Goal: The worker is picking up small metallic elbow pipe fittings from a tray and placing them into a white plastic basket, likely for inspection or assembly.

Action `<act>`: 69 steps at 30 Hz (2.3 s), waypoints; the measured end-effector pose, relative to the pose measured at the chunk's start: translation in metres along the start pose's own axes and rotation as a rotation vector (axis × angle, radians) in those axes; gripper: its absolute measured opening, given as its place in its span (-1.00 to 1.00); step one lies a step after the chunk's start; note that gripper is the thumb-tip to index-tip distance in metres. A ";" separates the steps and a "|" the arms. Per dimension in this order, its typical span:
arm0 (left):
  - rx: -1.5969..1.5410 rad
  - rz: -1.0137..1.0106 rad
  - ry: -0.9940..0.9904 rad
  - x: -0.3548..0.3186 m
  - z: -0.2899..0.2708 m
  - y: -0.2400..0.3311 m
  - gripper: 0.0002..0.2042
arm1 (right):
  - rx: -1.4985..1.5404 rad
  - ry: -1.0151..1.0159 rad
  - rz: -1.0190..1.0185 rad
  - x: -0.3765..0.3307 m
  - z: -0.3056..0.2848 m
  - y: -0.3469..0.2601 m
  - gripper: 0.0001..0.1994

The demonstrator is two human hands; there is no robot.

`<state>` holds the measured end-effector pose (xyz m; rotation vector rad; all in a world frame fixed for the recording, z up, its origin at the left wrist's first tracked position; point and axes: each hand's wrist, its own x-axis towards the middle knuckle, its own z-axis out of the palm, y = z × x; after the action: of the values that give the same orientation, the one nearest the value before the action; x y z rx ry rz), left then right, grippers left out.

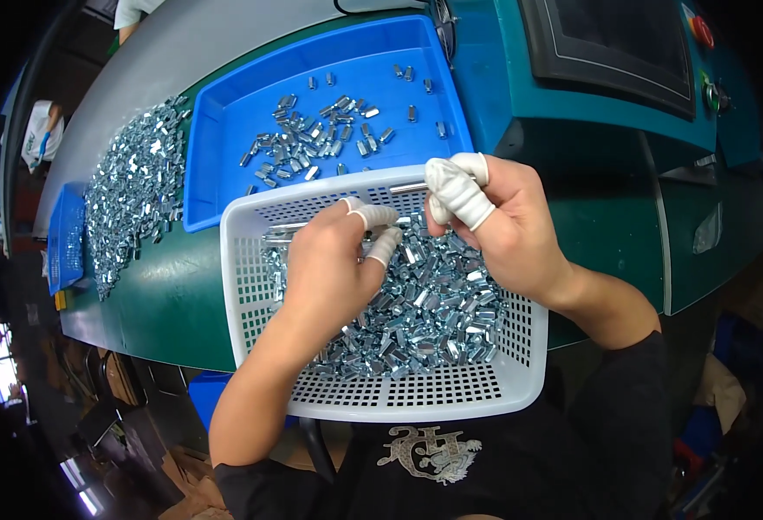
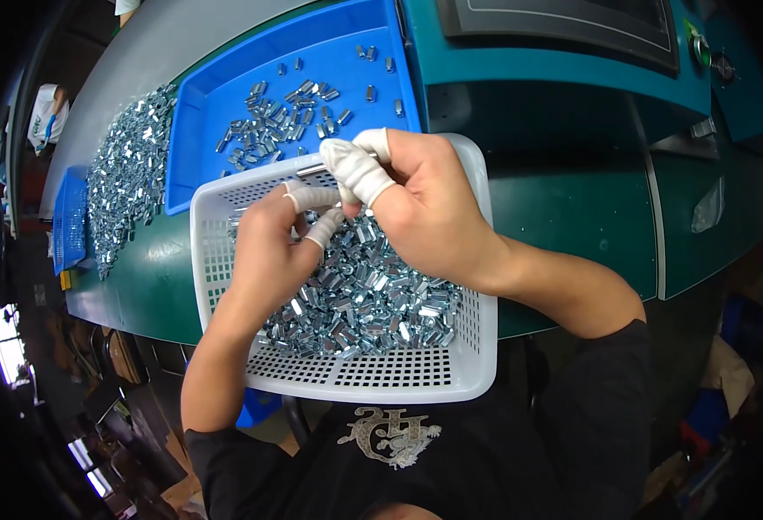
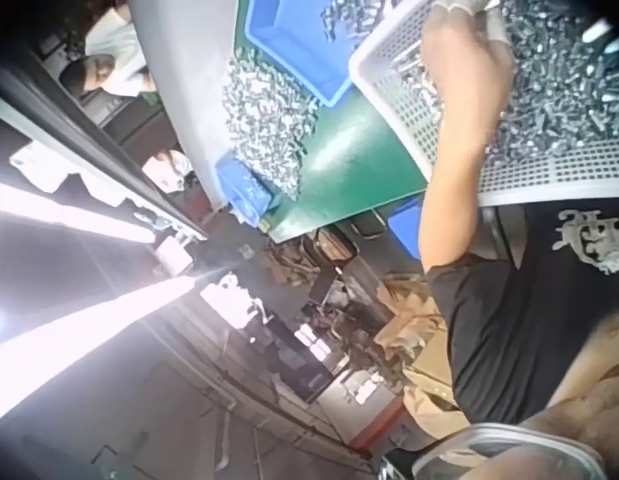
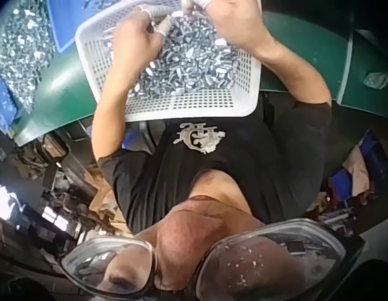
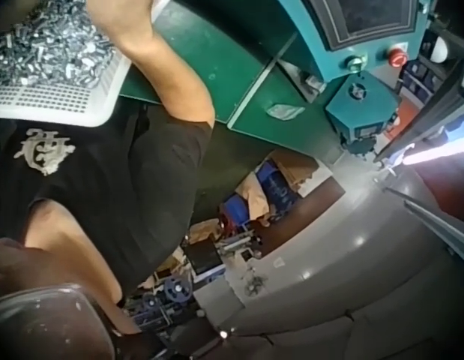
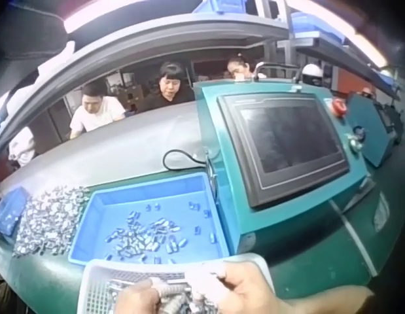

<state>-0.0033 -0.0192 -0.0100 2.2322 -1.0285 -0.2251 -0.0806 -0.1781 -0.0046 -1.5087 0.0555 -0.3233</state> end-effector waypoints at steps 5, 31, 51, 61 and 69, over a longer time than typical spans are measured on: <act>0.235 0.056 -0.120 0.002 0.019 -0.001 -0.86 | 0.078 0.030 -0.012 -0.001 0.002 -0.002 -0.71; -1.018 -0.107 0.068 -0.007 -0.014 0.008 -0.78 | 0.054 -0.009 0.035 -0.002 0.009 -0.006 -0.73; -1.104 -0.141 -0.081 -0.010 -0.021 0.000 -0.85 | -0.070 -0.141 0.117 -0.007 0.006 -0.009 -0.76; -0.841 0.056 0.137 0.005 -0.042 -0.018 -0.90 | -0.135 0.000 0.073 0.000 0.006 -0.012 -0.70; -0.117 -0.089 0.345 0.014 -0.042 -0.035 -0.87 | 0.005 -0.009 0.047 0.000 -0.001 -0.002 -0.71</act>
<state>0.0450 0.0079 0.0014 2.1172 -0.7131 0.0606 -0.0806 -0.1789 -0.0028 -1.5012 0.0830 -0.2793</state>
